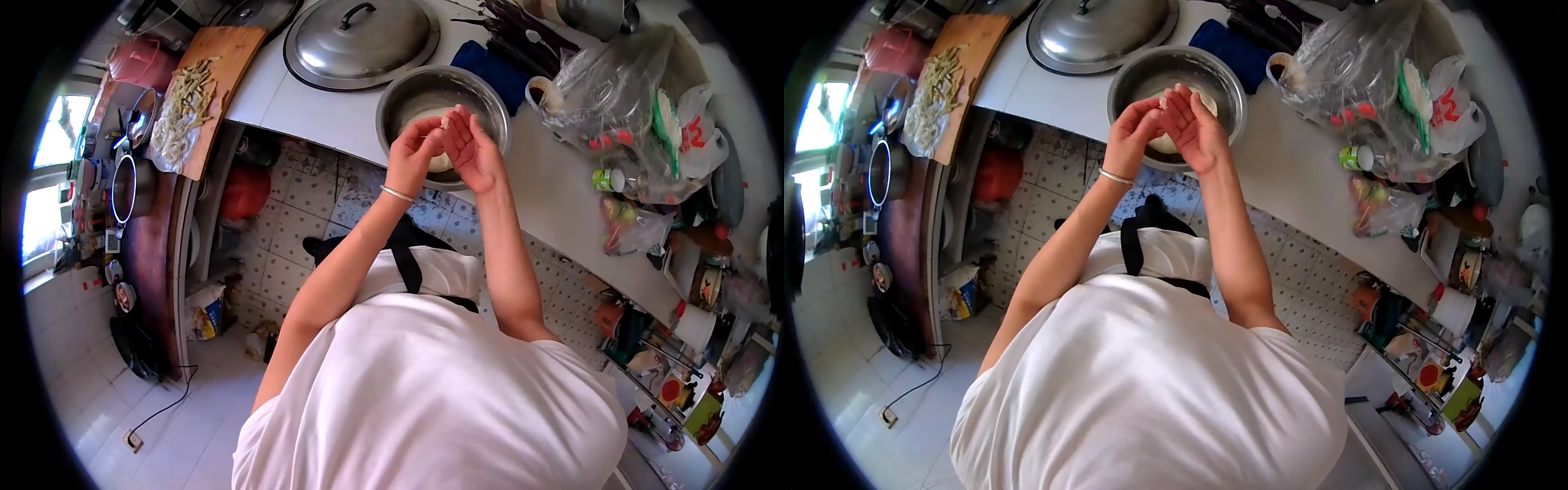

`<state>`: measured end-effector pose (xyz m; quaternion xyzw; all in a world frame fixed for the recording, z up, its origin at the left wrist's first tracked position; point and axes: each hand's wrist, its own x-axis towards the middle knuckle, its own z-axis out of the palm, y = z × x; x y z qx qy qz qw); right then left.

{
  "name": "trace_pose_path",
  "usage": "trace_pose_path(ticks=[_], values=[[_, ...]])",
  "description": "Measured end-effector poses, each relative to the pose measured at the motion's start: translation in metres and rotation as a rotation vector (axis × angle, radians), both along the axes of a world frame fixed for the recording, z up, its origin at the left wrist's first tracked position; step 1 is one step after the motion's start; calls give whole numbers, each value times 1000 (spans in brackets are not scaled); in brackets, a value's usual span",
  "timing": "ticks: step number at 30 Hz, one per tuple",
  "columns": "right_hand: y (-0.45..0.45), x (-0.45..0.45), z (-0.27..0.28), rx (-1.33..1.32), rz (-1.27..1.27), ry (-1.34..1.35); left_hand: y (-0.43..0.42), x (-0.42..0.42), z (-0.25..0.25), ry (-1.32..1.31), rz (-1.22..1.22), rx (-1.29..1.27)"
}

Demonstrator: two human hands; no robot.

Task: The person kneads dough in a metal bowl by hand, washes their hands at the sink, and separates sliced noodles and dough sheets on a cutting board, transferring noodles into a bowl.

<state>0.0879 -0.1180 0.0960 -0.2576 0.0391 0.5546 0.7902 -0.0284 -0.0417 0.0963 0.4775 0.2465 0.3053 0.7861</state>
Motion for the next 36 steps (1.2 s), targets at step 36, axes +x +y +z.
trace_pose_path(ticks=[36], values=[[-7, -47, 47, 94, -353, -305, -15, 10, 27, -276, -70, -269]])
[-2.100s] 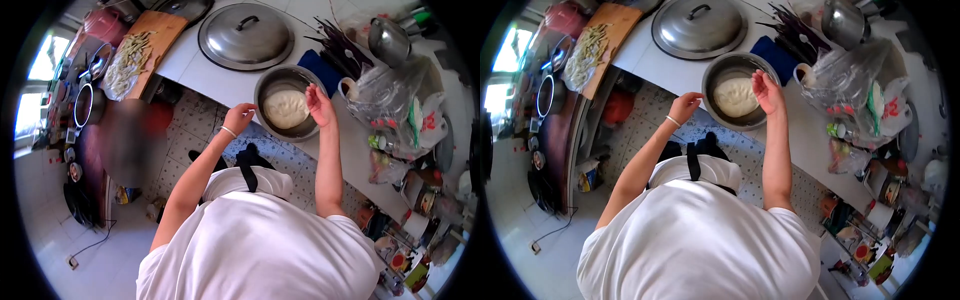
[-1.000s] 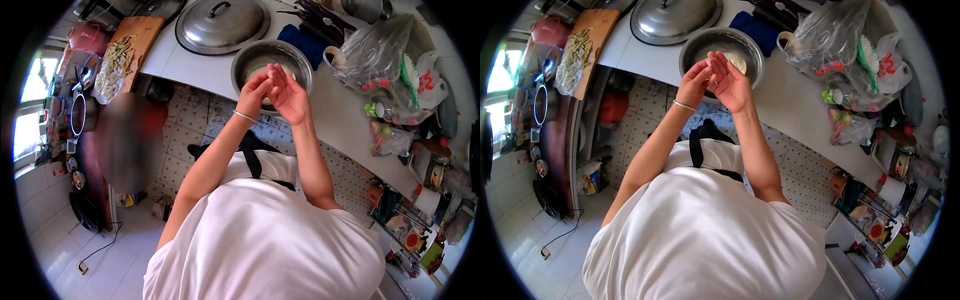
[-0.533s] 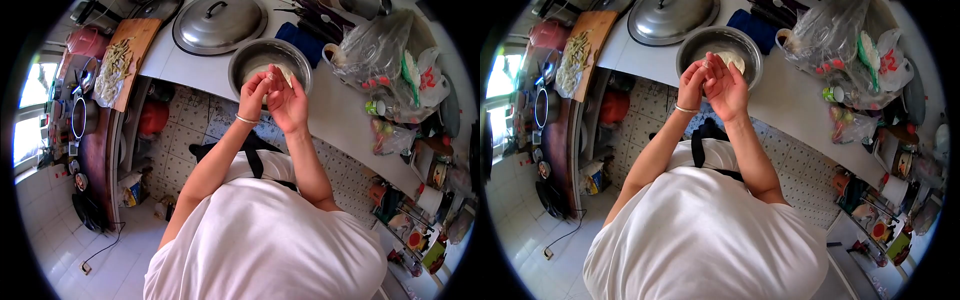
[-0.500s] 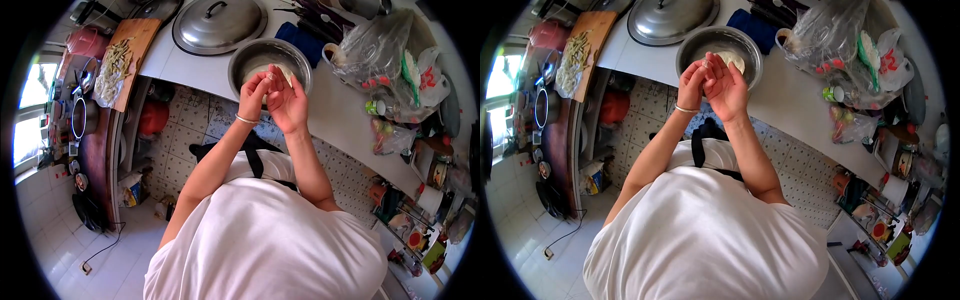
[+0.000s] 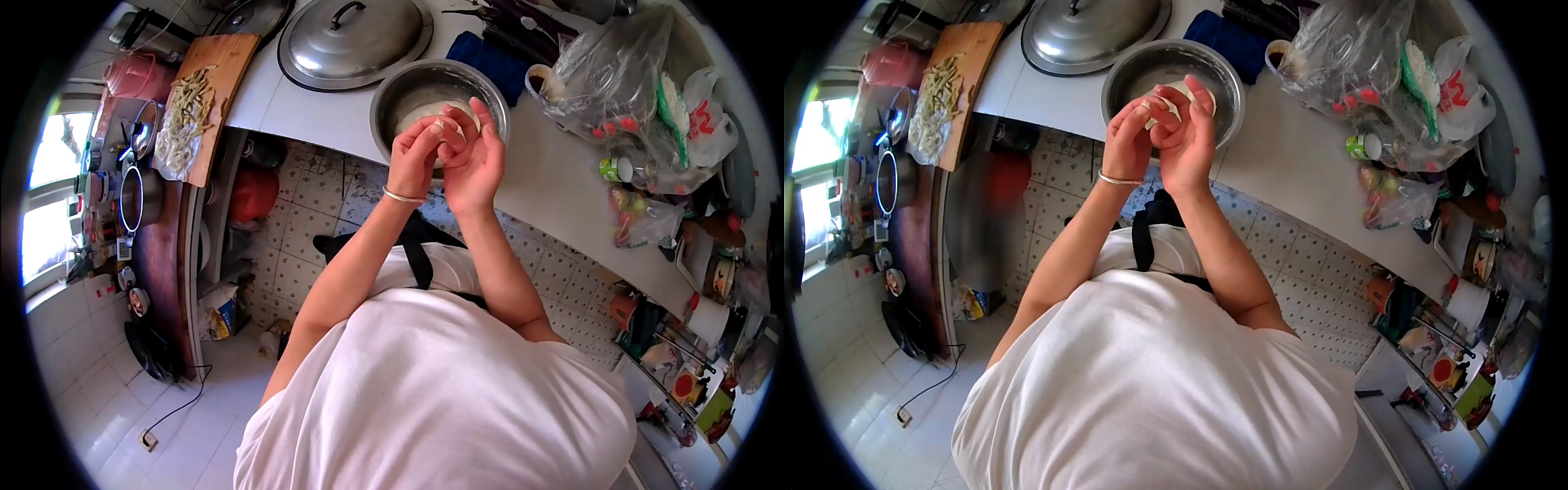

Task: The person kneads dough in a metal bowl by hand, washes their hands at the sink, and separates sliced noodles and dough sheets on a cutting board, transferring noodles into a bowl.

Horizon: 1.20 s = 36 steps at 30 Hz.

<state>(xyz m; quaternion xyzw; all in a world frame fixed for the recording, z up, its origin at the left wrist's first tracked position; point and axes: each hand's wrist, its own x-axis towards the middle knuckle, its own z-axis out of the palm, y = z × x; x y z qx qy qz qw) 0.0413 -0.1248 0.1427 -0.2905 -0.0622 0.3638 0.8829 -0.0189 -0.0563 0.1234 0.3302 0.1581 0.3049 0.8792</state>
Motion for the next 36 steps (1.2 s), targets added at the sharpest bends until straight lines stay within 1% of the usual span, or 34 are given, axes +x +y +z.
trace_pose_path(ticks=[1, 2, 4, 5, 7, 11, 14, 15, 17, 18, 19, 21, 23, 25, 28, 30, 31, 33, 34, 36], values=[[0, -1, 0, -16, -35, -62, 0, 0, 0, -7, -5, -12], [1, -1, 1, -15, -36, -60, 0, -1, 1, -5, -6, -11], [3, -4, 3, -95, -159, -210, 0, -1, 4, 39, -46, -1], [3, -5, 1, -96, -160, -208, 0, -1, 2, 41, -47, -1], [5, -7, -2, -220, -225, -475, 1, -1, -1, 26, -59, -10], [3, -1, 2, -148, -190, -446, 8, -1, 4, 5, -44, -24], [-2, 17, 3, 57, 72, -114, 15, -3, 15, 33, -47, -67], [-4, 18, 8, 57, 71, -114, 16, -2, 14, 34, -48, -67], [-7, 20, 18, 185, 276, 317, 19, 0, 10, 119, 27, 28], [-9, 22, 18, 251, 358, 369, 18, 1, 13, 118, 28, 28], [-10, 23, 18, 250, 359, 368, 17, 2, 16, 119, 48, 23], [-13, 22, 20, 246, 446, 382, 17, 3, 18, 121, 69, 17], [-14, 21, 18, 251, 449, 403, 17, 3, 16, 126, 43, 104], [-13, 20, 17, 257, 452, 424, 17, 3, 14, 119, 42, 126], [-13, 18, 16, 232, 437, 383, 18, 2, 8, 119, 25, 189], [-11, 13, 11, 192, 341, 235, 18, 1, 10, 128, 12, 229], [-11, 11, 10, 192, 341, 235, 16, 0, 13, 105, -8, 209], [-10, 6, 10, 102, 225, -18, 16, 0, 19, 83, -26, 189], [-10, 4, 10, 102, 226, -16, 15, -1, 20, 95, -14, 176], [-9, 1, 11, -19, 160, -279, 16, -2, 18, 108, -3, 164]])
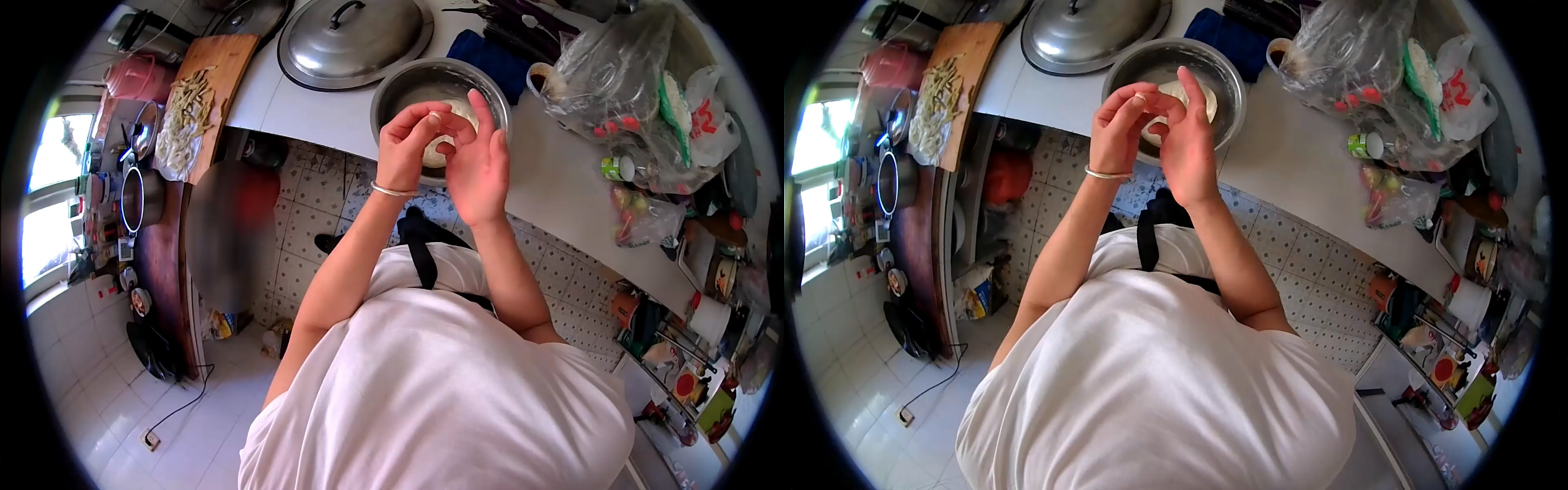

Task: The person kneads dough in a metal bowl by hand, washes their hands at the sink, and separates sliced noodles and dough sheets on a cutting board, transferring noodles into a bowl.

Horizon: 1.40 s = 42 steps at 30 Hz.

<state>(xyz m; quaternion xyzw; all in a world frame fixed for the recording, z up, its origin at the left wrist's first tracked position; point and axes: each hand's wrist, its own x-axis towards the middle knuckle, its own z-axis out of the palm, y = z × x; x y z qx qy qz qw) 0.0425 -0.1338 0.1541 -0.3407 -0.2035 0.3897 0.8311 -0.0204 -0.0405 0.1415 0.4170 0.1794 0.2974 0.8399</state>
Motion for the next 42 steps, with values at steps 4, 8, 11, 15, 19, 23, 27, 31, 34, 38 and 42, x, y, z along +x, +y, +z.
trace_pose_path(ticks=[4, 8, 11, 15, 19, 23, 27, 31, 34, 38, 42], values=[[2, -2, -6, -51, -65, -257, 1, -1, -4, 20, 38, -47], [-2, 8, 1, 47, 32, 96, 2, -5, 6, -62, 56, -277], [-2, 9, 5, 96, 52, 159, 1, -8, -9, -89, -19, -272], [0, 8, 0, 110, -13, 16, -6, -10, 2, -129, -27, -268], [-1, 10, -1, 122, -11, 13, -7, -10, 6, -152, -33, -232], [-1, 10, 1, 110, -19, -95, -6, -11, -4, -181, -79, -205], [0, 9, -2, 30, -46, -251, 0, -11, -12, -196, -161, -181], [-2, 23, 6, 131, -2, 62, -3, -12, 0, -135, -80, -200], [-2, 27, 11, 172, 100, 225, -3, -11, 0, -100, -74, -147], [-1, 24, 14, 184, 148, 290, -2, -8, -1, -112, -58, -144], [-2, 25, 13, 176, 170, 407, -3, -7, 3, -110, -46, -136]])
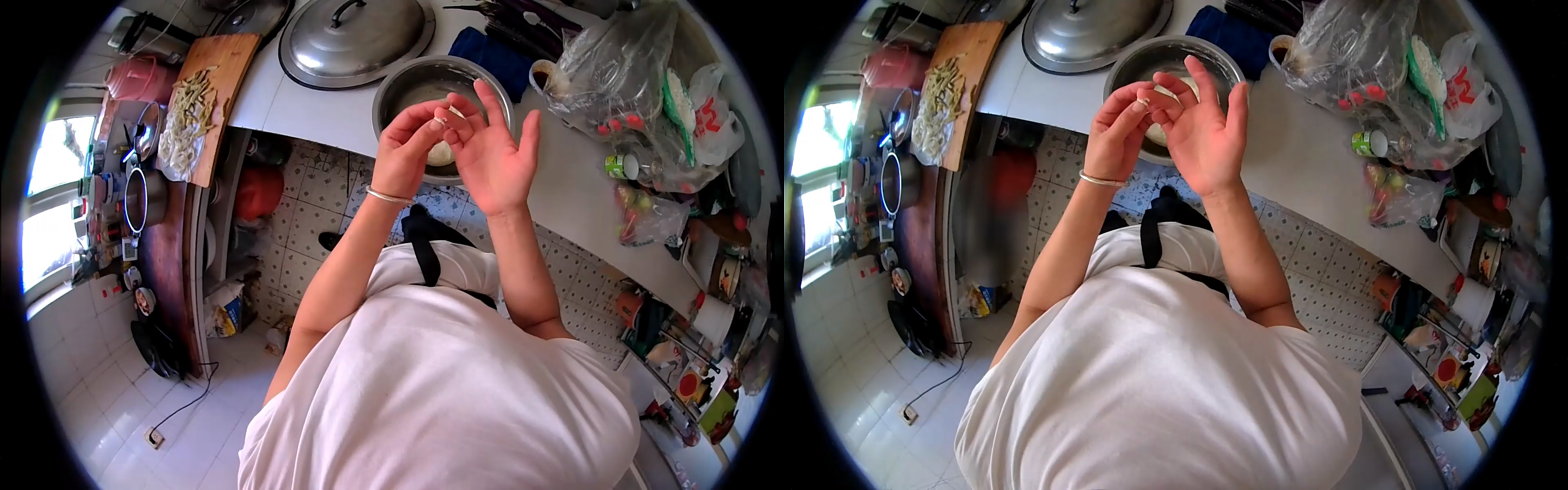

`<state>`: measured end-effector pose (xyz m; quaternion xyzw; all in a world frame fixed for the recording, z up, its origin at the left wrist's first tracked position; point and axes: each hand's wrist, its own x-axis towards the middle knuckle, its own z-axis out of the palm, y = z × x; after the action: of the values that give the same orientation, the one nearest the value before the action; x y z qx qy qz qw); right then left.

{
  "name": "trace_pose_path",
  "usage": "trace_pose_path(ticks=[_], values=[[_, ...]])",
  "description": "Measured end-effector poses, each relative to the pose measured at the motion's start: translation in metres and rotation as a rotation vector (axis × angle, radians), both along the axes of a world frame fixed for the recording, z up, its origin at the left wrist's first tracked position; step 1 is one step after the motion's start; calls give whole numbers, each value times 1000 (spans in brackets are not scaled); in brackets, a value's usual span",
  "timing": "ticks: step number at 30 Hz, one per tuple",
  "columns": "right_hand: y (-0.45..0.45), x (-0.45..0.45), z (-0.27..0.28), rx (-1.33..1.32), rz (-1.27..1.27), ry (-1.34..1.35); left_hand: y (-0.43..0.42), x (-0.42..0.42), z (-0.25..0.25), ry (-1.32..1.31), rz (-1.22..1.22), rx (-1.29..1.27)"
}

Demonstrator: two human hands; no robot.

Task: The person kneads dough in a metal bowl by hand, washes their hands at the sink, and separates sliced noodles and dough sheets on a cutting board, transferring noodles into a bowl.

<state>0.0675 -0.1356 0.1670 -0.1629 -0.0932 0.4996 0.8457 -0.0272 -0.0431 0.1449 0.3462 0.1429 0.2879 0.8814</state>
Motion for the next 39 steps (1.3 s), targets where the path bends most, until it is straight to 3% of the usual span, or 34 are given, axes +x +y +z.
trace_pose_path(ticks=[7, 15, 24, 31, 39], values=[[2, -11, 0, -102, -51, -66, 4, 2, -8, 62, 96, 154], [4, -11, -11, -192, -176, -550, 12, 5, -12, 173, 82, 148], [-5, 10, -21, -393, -180, -348, 29, 17, -23, 120, 138, -173], [-9, 23, -36, -475, -223, -261, 33, 24, -35, 90, 104, -269], [-11, 44, -45, -515, -305, -218, 43, 34, -65, 248, 59, -297]])
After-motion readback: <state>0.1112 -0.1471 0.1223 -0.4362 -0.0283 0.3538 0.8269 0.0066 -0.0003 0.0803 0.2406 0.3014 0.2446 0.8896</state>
